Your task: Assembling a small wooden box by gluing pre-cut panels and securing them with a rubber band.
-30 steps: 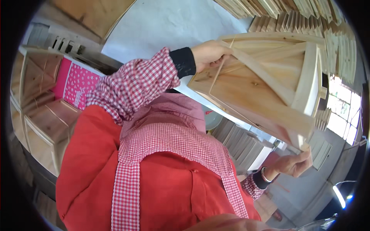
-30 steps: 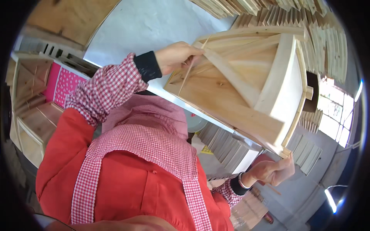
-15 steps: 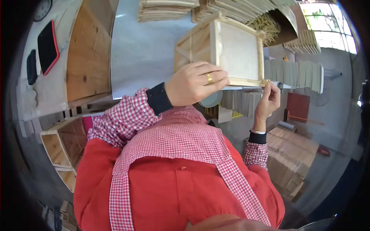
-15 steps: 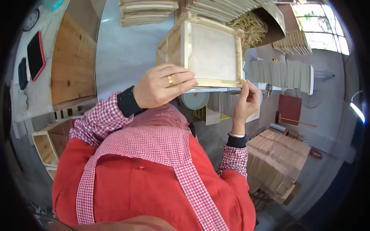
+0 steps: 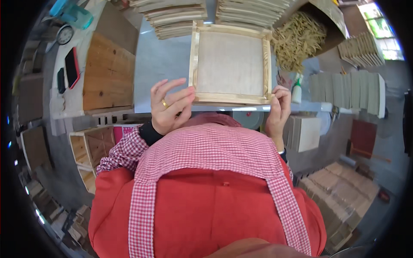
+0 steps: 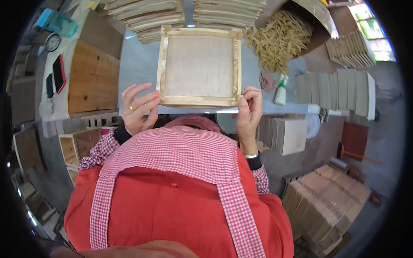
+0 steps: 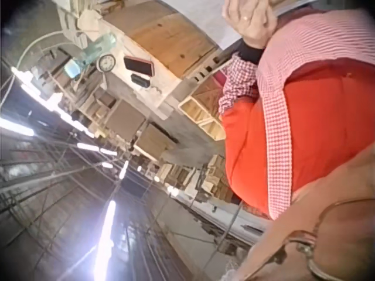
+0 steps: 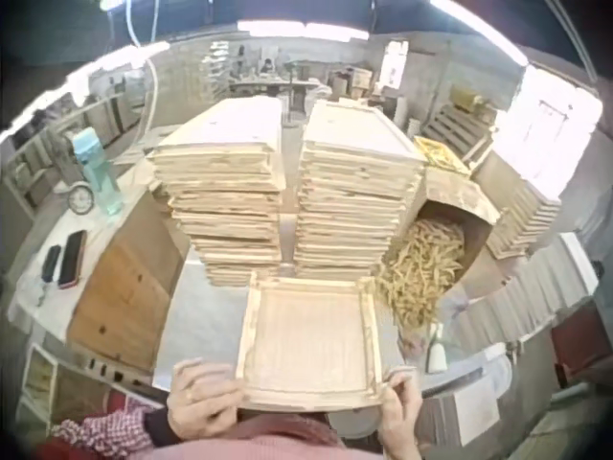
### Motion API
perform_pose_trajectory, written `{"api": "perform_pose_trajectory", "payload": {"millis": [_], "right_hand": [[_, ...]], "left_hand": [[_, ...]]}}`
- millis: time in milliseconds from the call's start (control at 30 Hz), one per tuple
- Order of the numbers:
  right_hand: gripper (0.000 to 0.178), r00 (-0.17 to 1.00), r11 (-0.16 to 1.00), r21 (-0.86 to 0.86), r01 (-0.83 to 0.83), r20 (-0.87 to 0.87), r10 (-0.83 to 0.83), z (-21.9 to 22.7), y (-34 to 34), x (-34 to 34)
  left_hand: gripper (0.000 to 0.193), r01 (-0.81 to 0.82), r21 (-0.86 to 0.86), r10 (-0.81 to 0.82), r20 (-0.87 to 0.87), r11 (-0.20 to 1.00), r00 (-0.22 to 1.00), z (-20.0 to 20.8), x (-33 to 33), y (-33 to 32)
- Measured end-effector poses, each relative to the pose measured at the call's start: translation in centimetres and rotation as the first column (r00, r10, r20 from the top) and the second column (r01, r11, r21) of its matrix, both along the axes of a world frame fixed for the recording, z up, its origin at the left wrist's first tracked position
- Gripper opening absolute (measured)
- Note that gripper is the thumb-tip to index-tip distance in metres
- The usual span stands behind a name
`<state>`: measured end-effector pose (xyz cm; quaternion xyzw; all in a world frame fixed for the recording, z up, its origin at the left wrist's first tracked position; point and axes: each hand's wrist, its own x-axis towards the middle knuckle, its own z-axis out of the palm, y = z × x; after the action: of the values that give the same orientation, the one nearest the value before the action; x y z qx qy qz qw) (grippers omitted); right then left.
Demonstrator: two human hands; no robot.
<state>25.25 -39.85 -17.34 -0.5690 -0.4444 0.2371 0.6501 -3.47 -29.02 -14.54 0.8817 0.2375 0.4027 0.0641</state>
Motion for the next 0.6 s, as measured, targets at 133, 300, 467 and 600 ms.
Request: {"api": "perform_pose_trajectory", "payload": {"millis": [133, 300, 467, 600], "right_hand": [[0.012, 0.985, 0.984, -0.062, -0.165, 0.037, 0.167, 1.1, 1.3, 3.2], [0.019, 0.979, 0.998, 0.008, -0.063, 0.196, 0.06, 3.6, 8.9, 6.0], [0.023, 0.983, 0.999, 0.031, -0.032, 0.182, 0.026, -0.1, 16.7, 6.4], [0.026, 0.99, 0.999, 0.036, -0.002, 0.144, -0.003, -0.7, 17.5, 6.2]], "left_hand": [[0.031, -0.071, -0.277, 0.101, 0.097, 0.958, 0.99, 1.4, 1.1, 1.6], [0.035, 0.131, -0.702, 0.386, 0.526, 0.7, 0.758, 0.7, 6.3, 9.2], [0.036, 0.223, -0.895, 0.344, 0.364, 0.386, 0.866, -1.8, 10.0, 14.2], [0.036, 0.209, -0.774, 0.304, 0.46, 0.597, 0.834, -3.4, 10.6, 15.1]]}}
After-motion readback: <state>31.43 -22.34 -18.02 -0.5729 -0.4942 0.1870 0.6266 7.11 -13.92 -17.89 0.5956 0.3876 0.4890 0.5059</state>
